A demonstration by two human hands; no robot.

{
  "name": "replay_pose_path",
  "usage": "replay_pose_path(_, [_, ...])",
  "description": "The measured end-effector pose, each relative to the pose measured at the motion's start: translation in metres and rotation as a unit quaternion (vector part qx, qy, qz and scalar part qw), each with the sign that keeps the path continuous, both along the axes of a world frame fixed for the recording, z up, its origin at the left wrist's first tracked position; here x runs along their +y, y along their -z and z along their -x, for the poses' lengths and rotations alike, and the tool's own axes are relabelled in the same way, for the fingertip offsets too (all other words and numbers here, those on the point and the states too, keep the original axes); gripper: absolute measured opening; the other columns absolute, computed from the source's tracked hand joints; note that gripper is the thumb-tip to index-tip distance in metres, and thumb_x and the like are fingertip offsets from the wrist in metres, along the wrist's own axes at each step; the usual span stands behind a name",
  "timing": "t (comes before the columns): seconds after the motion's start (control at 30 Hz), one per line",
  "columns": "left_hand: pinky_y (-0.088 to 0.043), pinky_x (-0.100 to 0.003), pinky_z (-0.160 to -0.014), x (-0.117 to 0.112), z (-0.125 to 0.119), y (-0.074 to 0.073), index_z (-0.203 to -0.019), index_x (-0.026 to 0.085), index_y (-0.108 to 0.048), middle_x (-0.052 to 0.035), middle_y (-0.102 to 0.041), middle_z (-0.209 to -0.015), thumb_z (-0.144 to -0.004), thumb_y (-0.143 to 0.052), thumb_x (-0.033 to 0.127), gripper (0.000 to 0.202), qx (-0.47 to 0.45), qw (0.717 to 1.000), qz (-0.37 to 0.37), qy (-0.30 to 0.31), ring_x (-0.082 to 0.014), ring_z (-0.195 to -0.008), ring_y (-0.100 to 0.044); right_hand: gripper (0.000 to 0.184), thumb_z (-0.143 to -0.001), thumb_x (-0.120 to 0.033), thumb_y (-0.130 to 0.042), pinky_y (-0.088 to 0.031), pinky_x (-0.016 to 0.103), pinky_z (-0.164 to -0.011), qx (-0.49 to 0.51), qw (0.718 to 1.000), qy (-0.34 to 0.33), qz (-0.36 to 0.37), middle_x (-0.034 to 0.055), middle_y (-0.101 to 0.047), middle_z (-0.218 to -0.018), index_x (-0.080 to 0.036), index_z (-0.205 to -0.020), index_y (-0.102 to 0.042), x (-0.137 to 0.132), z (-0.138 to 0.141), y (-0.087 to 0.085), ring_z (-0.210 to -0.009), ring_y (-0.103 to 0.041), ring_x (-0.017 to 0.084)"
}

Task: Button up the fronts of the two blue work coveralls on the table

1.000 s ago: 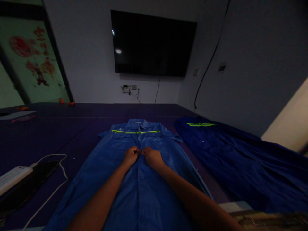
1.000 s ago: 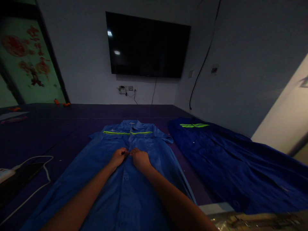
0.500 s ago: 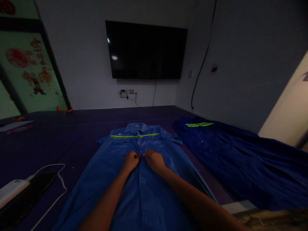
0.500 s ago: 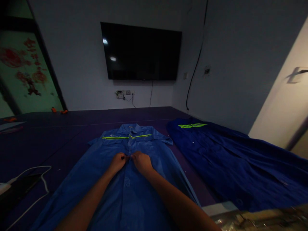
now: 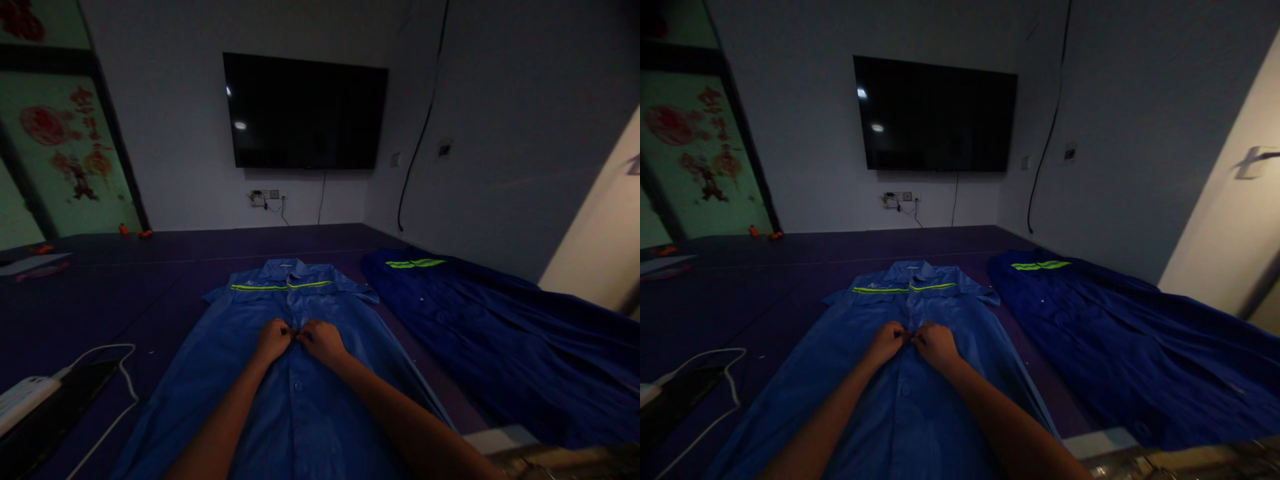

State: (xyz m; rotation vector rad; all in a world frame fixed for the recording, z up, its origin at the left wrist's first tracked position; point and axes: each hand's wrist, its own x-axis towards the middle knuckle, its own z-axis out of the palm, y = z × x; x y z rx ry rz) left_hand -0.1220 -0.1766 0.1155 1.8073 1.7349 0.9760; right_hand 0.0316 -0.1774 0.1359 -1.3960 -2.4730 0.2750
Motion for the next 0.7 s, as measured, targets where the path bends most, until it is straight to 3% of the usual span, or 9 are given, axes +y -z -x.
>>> replay_pose_path(0.13, [-0.036, -0.023, -0.059, 0.0, -0.0016, 0.0003, -0.054, 0.015, -0.059, -0.0018, -0.06, -0.062, -0.064, -0.053, 0.025, 0.015, -0.027, 1.0, 0.011, 0.001, -0.0144, -0.063, -0.054, 0.025, -0.082, -0.038, -0.047, -0.039, 0.021, -0.068, 0.001, 1.0, 0.008, 0.0, 0.0014, -0.065, -0.089, -0.024, -0.087, -0.066, 0.0013, -0.0009, 0.0011, -0.084, -0.058, 0.014])
replay_pose_path(0.37, [-0.038, -0.023, -0.058, 0.0006, -0.002, 0.0016, -0.058, 0.014, -0.061, -0.0011, -0.06, -0.059, -0.064, -0.052, 0.027, 0.017, -0.127, 0.992, 0.02, -0.008, -0.0142, -0.06, -0.054, 0.019, -0.079, -0.034, -0.051, -0.039, 0.02, -0.069, 0.038, 0.999, 0.009, 0.007, -0.0002, -0.065, -0.09, -0.024, -0.088, -0.065, 0.002, 0.0008, 0.0044, -0.083, -0.058, 0.012])
replay_pose_path(0.7, [-0.039, -0.021, -0.056, 0.0008, -0.0023, 0.004, -0.063, 0.013, -0.06, 0.0, -0.061, -0.059, -0.051, -0.063, 0.023, 0.015, -0.283, 0.958, 0.027, -0.043, -0.0124, -0.058, -0.055, 0.016, -0.075, -0.033, -0.057, -0.038, 0.019, -0.064, 0.077, 0.997, 0.014, -0.014, 0.0005, -0.065, -0.087, -0.022, -0.085, -0.064, 0.0039, 0.0013, 0.0088, -0.08, -0.058, 0.013])
